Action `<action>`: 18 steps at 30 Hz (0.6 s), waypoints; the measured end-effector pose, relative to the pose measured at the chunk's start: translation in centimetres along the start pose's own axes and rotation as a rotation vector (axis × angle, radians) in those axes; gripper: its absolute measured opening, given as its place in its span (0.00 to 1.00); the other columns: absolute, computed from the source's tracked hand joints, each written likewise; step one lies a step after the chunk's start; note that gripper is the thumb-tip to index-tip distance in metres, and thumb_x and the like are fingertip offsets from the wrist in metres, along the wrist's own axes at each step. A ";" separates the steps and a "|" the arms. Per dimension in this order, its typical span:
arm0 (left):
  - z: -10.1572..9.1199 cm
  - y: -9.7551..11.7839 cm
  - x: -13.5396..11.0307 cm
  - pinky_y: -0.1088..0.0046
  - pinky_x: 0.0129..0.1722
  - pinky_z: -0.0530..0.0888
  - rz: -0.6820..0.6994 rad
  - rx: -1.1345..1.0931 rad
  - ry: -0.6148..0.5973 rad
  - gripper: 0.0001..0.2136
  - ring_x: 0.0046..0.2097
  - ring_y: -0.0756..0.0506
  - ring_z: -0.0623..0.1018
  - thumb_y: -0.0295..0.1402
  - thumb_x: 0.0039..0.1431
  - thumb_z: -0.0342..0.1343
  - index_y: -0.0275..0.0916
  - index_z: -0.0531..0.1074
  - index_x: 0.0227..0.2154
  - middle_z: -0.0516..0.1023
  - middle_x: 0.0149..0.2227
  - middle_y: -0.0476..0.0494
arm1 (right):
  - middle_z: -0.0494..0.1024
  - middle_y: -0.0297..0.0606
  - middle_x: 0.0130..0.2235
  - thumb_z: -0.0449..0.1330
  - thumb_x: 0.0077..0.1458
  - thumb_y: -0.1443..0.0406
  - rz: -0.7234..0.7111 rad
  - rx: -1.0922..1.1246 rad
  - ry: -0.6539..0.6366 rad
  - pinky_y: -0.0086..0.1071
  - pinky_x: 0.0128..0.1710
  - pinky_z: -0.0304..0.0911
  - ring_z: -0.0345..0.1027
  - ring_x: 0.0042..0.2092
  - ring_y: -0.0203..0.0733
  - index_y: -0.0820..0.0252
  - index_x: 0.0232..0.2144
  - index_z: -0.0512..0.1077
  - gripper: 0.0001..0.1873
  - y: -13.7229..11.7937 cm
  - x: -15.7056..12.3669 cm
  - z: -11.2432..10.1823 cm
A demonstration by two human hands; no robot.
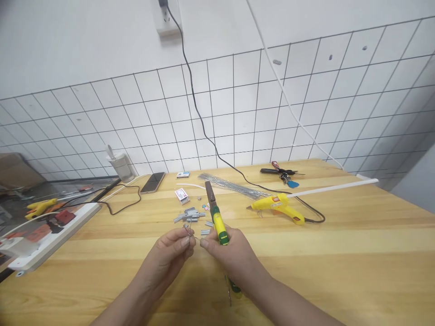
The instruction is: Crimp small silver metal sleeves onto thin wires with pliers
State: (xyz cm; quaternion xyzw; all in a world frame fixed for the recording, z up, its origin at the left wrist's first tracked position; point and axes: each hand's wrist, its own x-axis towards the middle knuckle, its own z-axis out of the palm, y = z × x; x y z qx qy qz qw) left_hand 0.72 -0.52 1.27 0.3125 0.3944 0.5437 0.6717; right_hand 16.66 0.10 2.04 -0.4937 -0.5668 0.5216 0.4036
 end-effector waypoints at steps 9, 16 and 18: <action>-0.1 -0.2 0.1 0.78 0.24 0.63 -0.029 0.033 0.030 0.09 0.23 0.53 0.70 0.30 0.34 0.68 0.35 0.76 0.22 0.78 0.21 0.44 | 0.67 0.32 0.24 0.59 0.42 0.61 -0.087 -0.044 0.061 0.30 0.32 0.58 0.62 0.31 0.38 0.59 0.18 0.66 0.09 0.0 0.1 0.0; -0.6 0.0 0.1 0.80 0.26 0.67 -0.212 -0.115 -0.072 0.09 0.23 0.53 0.74 0.25 0.30 0.69 0.34 0.76 0.20 0.76 0.18 0.46 | 0.66 0.33 0.28 0.58 0.44 0.63 -0.206 -0.110 0.073 0.30 0.33 0.59 0.62 0.32 0.38 0.59 0.19 0.65 0.07 0.2 -0.3 0.1; -0.9 0.0 0.2 0.80 0.26 0.68 -0.279 -0.160 -0.069 0.10 0.23 0.53 0.74 0.23 0.28 0.69 0.33 0.76 0.19 0.76 0.18 0.47 | 0.66 0.33 0.29 0.57 0.45 0.64 -0.273 -0.153 0.069 0.29 0.32 0.59 0.62 0.32 0.37 0.58 0.20 0.66 0.05 0.2 -0.4 0.0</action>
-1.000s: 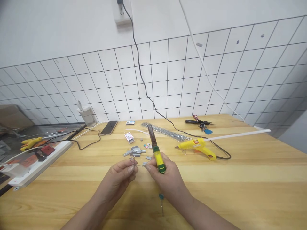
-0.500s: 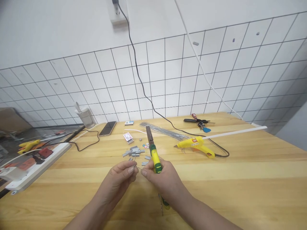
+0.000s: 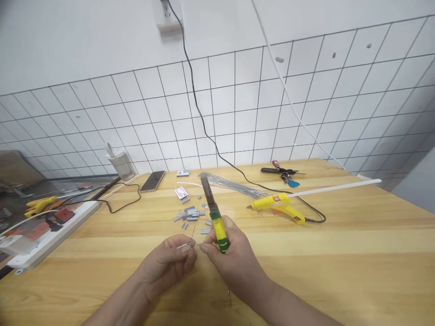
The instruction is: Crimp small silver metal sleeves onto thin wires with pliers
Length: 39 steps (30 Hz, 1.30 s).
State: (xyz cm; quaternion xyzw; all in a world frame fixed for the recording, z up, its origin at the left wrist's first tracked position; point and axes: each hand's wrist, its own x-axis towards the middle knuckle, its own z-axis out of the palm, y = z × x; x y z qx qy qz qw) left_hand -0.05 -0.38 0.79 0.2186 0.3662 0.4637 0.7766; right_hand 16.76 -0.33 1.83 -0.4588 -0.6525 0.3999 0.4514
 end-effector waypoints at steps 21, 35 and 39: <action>-1.1 -0.3 0.7 0.83 0.24 0.65 -0.025 0.104 -0.099 0.09 0.22 0.55 0.72 0.24 0.36 0.66 0.31 0.77 0.26 0.76 0.19 0.44 | 0.65 0.41 0.34 0.52 0.48 0.73 -0.682 -0.336 0.044 0.35 0.33 0.60 0.61 0.36 0.42 0.59 0.28 0.68 0.07 1.8 0.2 0.0; -0.1 -0.3 0.4 0.81 0.26 0.66 0.080 0.107 0.017 0.08 0.24 0.54 0.73 0.25 0.38 0.66 0.33 0.77 0.26 0.77 0.21 0.44 | 0.63 0.35 0.31 0.55 0.50 0.67 -0.314 -0.180 0.082 0.29 0.33 0.60 0.62 0.33 0.37 0.59 0.23 0.67 0.05 2.1 0.5 0.6; -0.1 -0.3 0.4 0.82 0.27 0.68 0.083 0.060 0.003 0.07 0.26 0.54 0.74 0.25 0.40 0.65 0.33 0.76 0.27 0.78 0.24 0.43 | 0.63 0.35 0.31 0.55 0.50 0.67 -0.372 -0.200 0.107 0.30 0.32 0.60 0.62 0.33 0.37 0.59 0.23 0.67 0.05 2.2 0.5 0.6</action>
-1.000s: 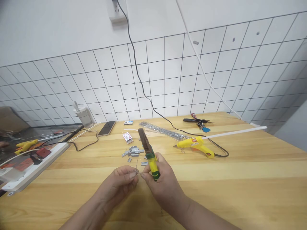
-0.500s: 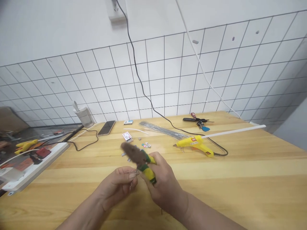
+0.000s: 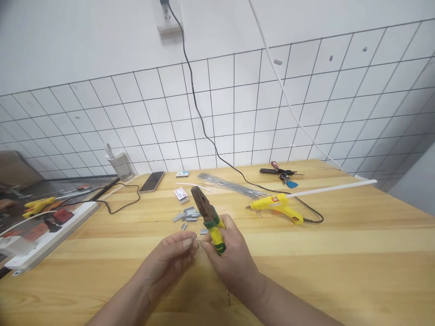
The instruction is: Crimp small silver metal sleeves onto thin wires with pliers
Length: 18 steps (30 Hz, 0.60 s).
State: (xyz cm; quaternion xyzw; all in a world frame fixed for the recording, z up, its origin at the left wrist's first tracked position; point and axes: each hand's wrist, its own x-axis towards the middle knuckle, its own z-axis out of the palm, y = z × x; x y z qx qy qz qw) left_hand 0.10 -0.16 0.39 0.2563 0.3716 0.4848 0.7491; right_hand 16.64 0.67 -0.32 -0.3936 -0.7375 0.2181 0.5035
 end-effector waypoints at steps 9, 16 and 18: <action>0.1 0.0 0.1 0.82 0.26 0.68 0.023 0.011 0.043 0.08 0.24 0.54 0.74 0.25 0.35 0.67 0.35 0.77 0.23 0.78 0.20 0.45 | 0.63 0.34 0.31 0.54 0.50 0.65 0.102 0.054 -0.011 0.29 0.33 0.60 0.62 0.33 0.37 0.58 0.22 0.67 0.06 -0.3 0.0 0.1; 0.0 1.1 -0.5 0.79 0.24 0.63 0.053 0.243 0.002 0.07 0.21 0.53 0.71 0.28 0.34 0.67 0.33 0.77 0.21 0.77 0.18 0.43 | 0.64 0.33 0.29 0.57 0.45 0.63 0.414 0.270 -0.152 0.30 0.32 0.58 0.60 0.31 0.36 0.59 0.21 0.65 0.07 -0.8 0.4 -0.2; 0.1 1.2 -0.6 0.78 0.24 0.62 0.093 0.293 0.003 0.08 0.21 0.53 0.70 0.30 0.34 0.67 0.33 0.77 0.21 0.76 0.17 0.44 | 0.64 0.32 0.27 0.57 0.43 0.63 0.465 0.318 -0.159 0.30 0.32 0.57 0.59 0.31 0.36 0.59 0.20 0.63 0.07 -0.8 0.5 -0.1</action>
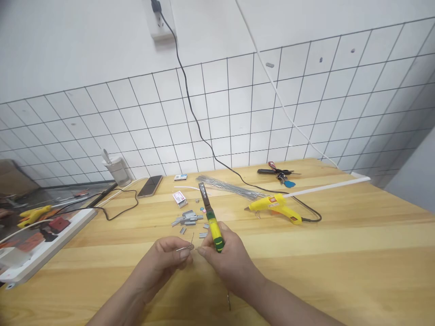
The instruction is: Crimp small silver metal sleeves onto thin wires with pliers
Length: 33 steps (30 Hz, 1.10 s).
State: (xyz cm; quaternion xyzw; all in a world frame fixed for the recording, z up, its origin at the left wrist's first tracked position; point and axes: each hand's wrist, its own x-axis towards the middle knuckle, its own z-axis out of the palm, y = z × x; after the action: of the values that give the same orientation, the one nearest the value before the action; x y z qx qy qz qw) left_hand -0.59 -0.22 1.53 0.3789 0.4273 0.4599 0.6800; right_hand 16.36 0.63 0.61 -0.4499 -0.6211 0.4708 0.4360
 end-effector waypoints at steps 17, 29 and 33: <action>1.1 -0.6 0.4 0.79 0.24 0.64 0.201 0.030 0.254 0.08 0.21 0.54 0.67 0.34 0.37 0.66 0.34 0.76 0.19 0.75 0.17 0.46 | 0.70 0.37 0.35 0.58 0.46 0.62 -0.138 -0.072 0.133 0.34 0.40 0.62 0.66 0.38 0.41 0.59 0.26 0.70 0.06 -0.6 0.2 0.4; -2.3 2.8 0.2 0.80 0.27 0.68 0.415 -0.051 0.341 0.08 0.24 0.53 0.73 0.32 0.38 0.66 0.34 0.76 0.23 0.79 0.21 0.45 | 0.76 0.37 0.40 0.54 0.41 0.69 0.074 0.015 -0.442 0.36 0.38 0.65 0.68 0.43 0.46 0.55 0.37 0.75 0.18 -2.2 -0.9 -4.1; -2.7 3.4 0.0 0.82 0.24 0.69 0.366 -0.198 0.319 0.08 0.22 0.54 0.73 0.30 0.37 0.67 0.34 0.75 0.22 0.78 0.20 0.47 | 0.77 0.35 0.38 0.51 0.38 0.74 -0.113 -0.198 -0.294 0.34 0.35 0.67 0.71 0.38 0.44 0.52 0.34 0.75 0.21 -1.5 -2.2 -2.5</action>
State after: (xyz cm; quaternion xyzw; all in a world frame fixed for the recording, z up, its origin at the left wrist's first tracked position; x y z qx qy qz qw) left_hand -4.12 1.11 3.64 0.3042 0.4064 0.6686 0.5434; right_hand 19.01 -1.28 2.25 -0.3815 -0.7457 0.4428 0.3198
